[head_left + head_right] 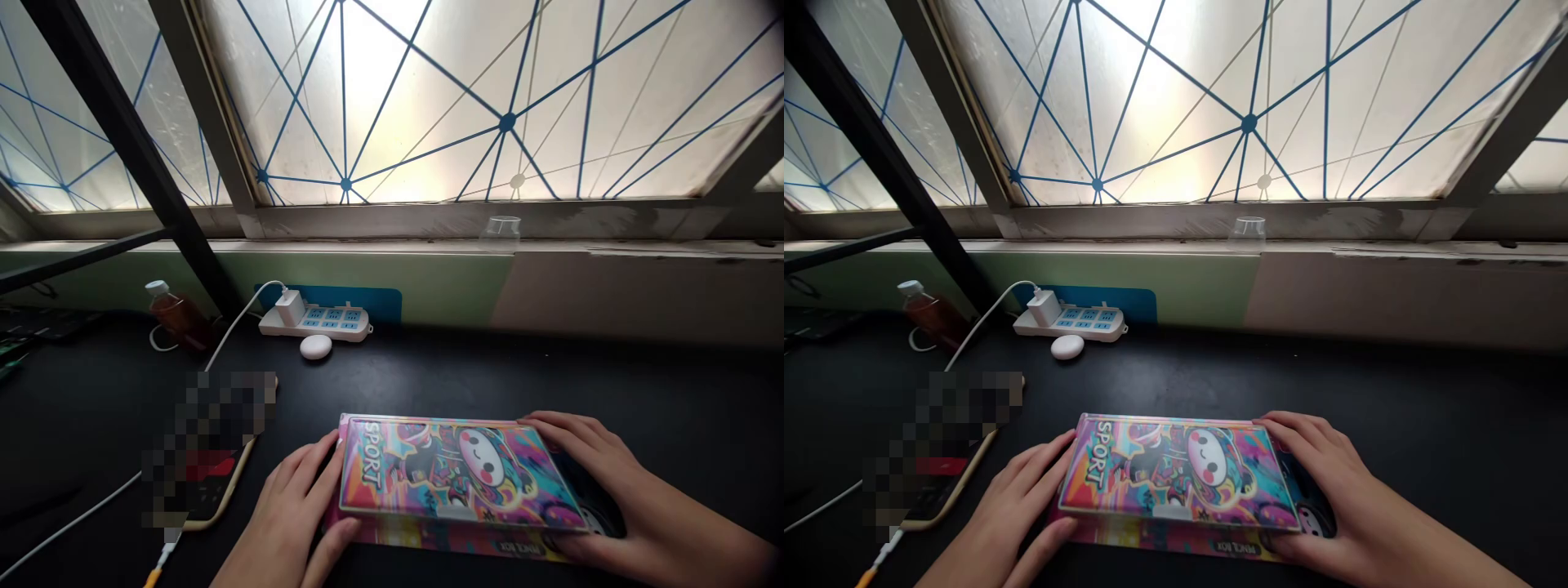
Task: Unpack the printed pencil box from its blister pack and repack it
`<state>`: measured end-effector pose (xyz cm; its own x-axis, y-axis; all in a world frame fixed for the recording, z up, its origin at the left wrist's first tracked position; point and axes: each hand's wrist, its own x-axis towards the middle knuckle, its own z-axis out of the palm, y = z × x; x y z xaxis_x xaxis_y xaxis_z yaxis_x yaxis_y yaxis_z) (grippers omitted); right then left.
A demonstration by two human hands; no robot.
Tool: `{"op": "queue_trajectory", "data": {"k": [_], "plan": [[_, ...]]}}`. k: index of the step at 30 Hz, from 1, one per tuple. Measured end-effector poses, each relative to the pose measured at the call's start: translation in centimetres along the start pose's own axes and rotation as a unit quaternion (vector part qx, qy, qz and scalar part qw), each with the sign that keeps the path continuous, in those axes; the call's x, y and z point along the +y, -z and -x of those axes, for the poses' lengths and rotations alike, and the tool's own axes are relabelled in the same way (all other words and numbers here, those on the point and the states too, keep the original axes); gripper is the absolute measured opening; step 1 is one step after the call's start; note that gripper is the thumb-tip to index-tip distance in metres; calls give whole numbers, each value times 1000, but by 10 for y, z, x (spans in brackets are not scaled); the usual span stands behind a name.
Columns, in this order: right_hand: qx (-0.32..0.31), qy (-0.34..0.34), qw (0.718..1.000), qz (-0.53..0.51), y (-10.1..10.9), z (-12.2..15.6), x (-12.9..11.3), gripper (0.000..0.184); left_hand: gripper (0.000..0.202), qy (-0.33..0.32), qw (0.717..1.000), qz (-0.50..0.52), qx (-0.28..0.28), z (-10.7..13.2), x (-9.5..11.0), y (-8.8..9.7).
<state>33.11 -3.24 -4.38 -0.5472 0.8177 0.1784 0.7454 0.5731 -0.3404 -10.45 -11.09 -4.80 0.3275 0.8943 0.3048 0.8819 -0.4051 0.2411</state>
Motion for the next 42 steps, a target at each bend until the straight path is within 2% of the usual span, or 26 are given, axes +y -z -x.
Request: {"op": "queue_trajectory", "data": {"k": [4,8,11,14,17,22,27,31,33,36,39,42], "plan": [[51,-11,999,-4,-6,-1,-1,87,73,0,1000,17,-6,0,-1,6],[116,-18,993,27,-1,1,1,84,68,50,992,116,4,4,3,11],[162,1,984,73,5,3,-2,79,58,120,970,207,44,4,9,12],[200,41,975,92,9,2,-11,74,62,197,941,254,107,0,17,13],[183,66,980,50,12,-2,-18,72,60,218,934,251,126,-2,21,15],[153,82,984,25,19,-4,-19,81,55,199,938,240,153,0,19,13],[151,25,988,6,26,7,-21,98,49,212,939,210,171,2,18,11],[138,82,987,26,27,9,-24,71,27,120,958,218,142,-3,15,12],[135,116,983,38,28,6,-26,66,25,100,962,210,144,-5,13,11],[130,142,979,65,30,1,-30,65,30,78,970,186,139,-5,11,6],[104,172,975,99,35,-5,-35,65,45,32,981,150,118,-4,10,-2],[72,203,968,132,36,-10,-42,66,61,13,990,109,91,-2,8,-7]]}}
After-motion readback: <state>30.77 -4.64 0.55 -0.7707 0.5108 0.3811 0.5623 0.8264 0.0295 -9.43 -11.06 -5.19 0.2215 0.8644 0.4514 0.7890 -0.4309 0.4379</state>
